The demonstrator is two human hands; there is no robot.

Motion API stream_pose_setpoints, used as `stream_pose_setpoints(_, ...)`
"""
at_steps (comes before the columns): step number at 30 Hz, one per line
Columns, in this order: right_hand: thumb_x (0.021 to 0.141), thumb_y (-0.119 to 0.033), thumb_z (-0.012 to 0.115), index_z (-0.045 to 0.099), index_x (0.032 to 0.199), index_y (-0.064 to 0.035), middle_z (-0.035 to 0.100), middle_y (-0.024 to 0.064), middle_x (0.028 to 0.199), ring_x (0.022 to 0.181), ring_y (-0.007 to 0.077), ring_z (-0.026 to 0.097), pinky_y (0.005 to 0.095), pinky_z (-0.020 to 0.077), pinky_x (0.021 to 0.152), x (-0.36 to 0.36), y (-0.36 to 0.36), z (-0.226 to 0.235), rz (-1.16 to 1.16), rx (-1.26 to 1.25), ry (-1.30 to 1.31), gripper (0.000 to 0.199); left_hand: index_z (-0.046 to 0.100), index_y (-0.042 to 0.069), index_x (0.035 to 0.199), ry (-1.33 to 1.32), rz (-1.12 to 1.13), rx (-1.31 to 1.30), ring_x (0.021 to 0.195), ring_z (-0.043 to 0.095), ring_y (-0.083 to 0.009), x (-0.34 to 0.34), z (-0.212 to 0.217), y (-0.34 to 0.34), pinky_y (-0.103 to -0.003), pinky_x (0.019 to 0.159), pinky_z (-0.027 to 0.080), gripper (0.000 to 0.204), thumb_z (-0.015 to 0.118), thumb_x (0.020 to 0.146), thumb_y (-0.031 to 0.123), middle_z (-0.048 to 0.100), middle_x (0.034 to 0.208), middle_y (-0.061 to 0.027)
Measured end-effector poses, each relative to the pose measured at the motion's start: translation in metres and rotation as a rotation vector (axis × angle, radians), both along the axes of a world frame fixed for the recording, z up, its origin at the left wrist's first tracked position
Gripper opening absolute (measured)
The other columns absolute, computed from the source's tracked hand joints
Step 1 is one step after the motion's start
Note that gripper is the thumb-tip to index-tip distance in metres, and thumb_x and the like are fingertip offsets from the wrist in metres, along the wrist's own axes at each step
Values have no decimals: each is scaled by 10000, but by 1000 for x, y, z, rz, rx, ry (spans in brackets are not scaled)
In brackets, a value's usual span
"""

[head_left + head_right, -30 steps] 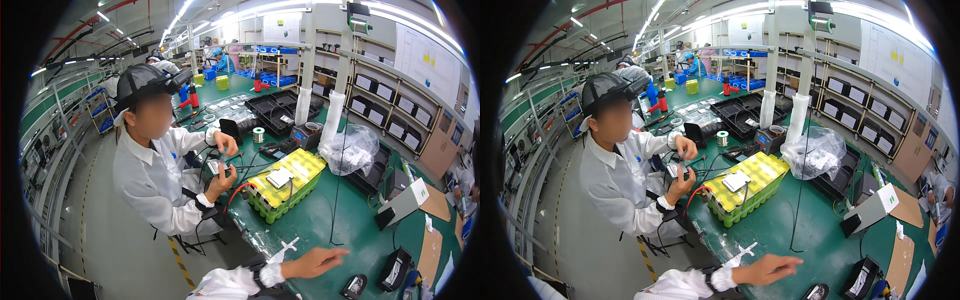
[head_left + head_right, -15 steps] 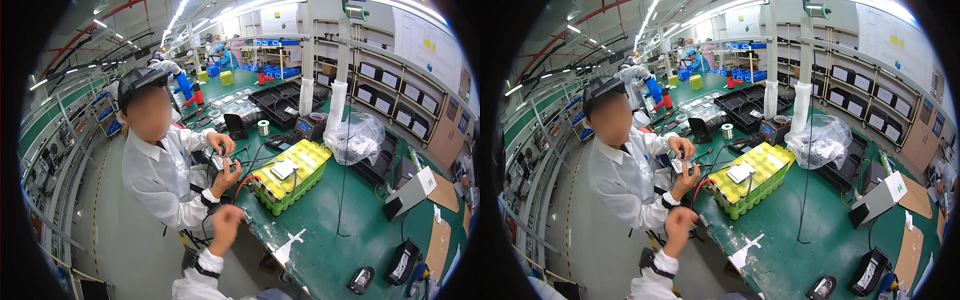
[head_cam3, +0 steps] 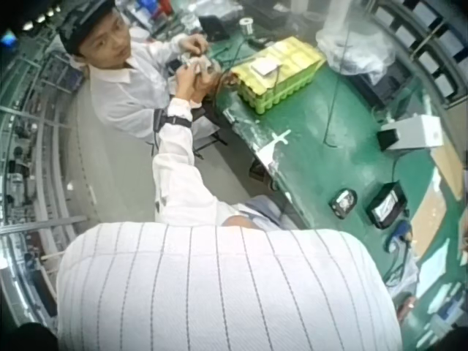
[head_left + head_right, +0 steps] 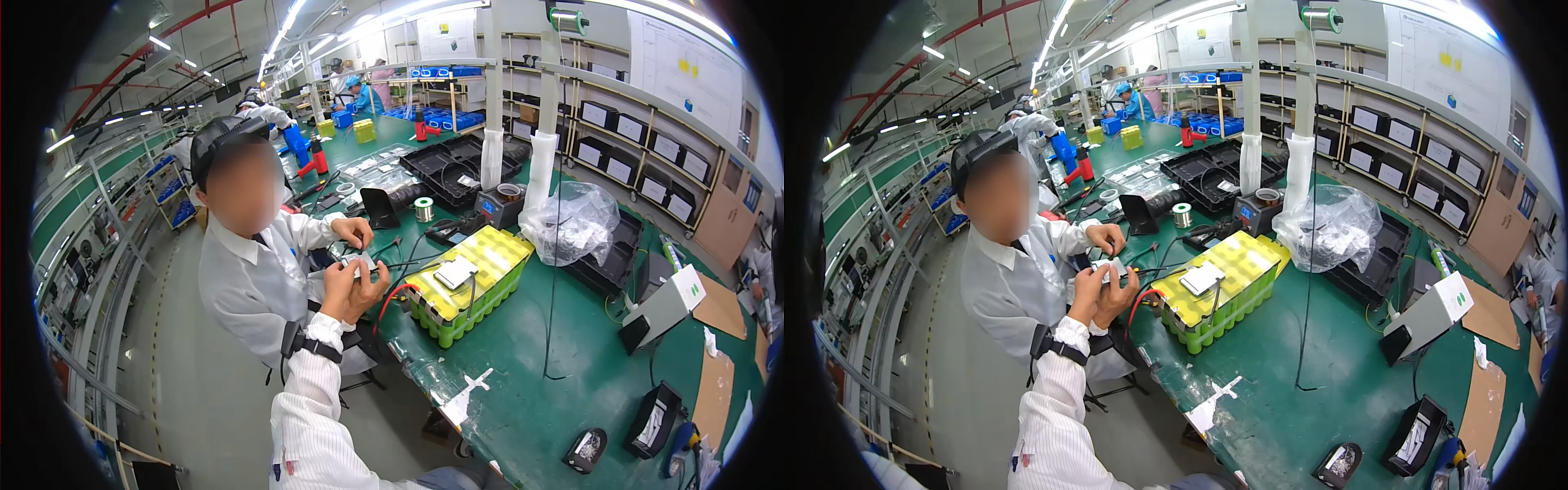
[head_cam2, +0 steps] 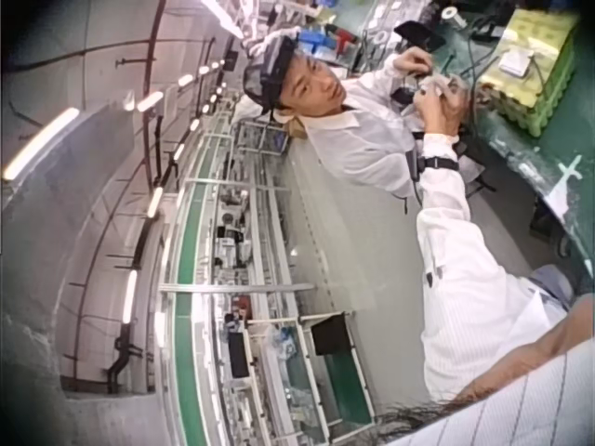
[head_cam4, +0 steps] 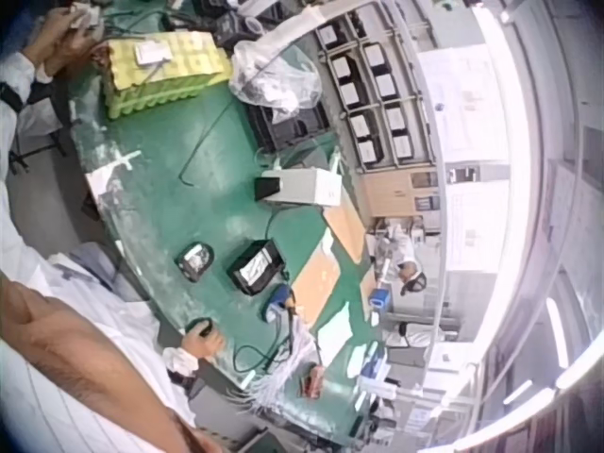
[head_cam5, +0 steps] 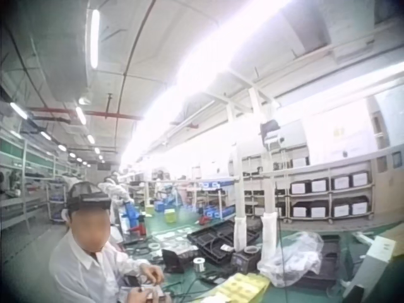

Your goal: Soldering electronic components onto a circuit board and assembling it with other parts.

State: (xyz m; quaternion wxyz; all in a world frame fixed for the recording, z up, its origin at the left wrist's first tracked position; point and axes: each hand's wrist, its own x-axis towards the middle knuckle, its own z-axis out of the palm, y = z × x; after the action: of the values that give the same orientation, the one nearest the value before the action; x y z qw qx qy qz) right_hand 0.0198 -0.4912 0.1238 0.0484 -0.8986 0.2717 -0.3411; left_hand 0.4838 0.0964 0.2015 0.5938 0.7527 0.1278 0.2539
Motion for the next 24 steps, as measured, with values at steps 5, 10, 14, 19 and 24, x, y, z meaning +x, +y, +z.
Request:
stream_pose_setpoints(5, 822, -142, 677, 694, 908, -4, 632, 225, 832, 792, 420, 553, 542, 454, 772, 0, 0, -2, -1, -26, 19, 164, 682, -50, 966, -49, -58, -99, 755, 622, -112, -1, 11, 1, -272, 647, 479, 213, 690, 862, 136, 687, 877, -43)
stream_pose_setpoints(10, 804, -139, 697, 692, 903, -3, 632, 215, 824, 794, 409, 560, 535, 463, 769, -4, -5, -10, 3, -48, 17, 168, 703, -49, 889, -104, -69, -81, 713, 615, -104, 3, 11, 3, -274, 610, 474, 141, 689, 842, 83, 686, 826, -36)
stream_pose_setpoints(14, 786, -141, 720, 694, 903, 0, 641, 207, 831, 799, 396, 569, 524, 473, 768, -2, -1, -6, 14, -43, 18, 185, 708, -51, 911, -113, -65, -137, 712, 625, -111, -1, -1, 21, -281, 614, 487, 145, 689, 851, 80, 693, 848, -42)
stream_pose_setpoints(19, 787, -147, 728, 697, 905, 1, 649, 204, 842, 801, 394, 571, 520, 476, 768, -6, -2, -5, 14, -61, 31, 192, 712, -62, 951, -136, -62, -229, 727, 641, -105, -25, 10, 8, -263, 636, 504, 158, 688, 865, 69, 698, 868, -37)
stream_pose_setpoints(24, 792, -162, 735, 701, 923, 3, 656, 205, 853, 810, 395, 577, 515, 481, 774, -13, -8, -12, 31, -43, 33, 213, 687, -22, 1055, -212, -103, -337, 775, 642, -118, -54, 23, 11, -272, 689, 514, 206, 672, 895, 107, 696, 941, -39)
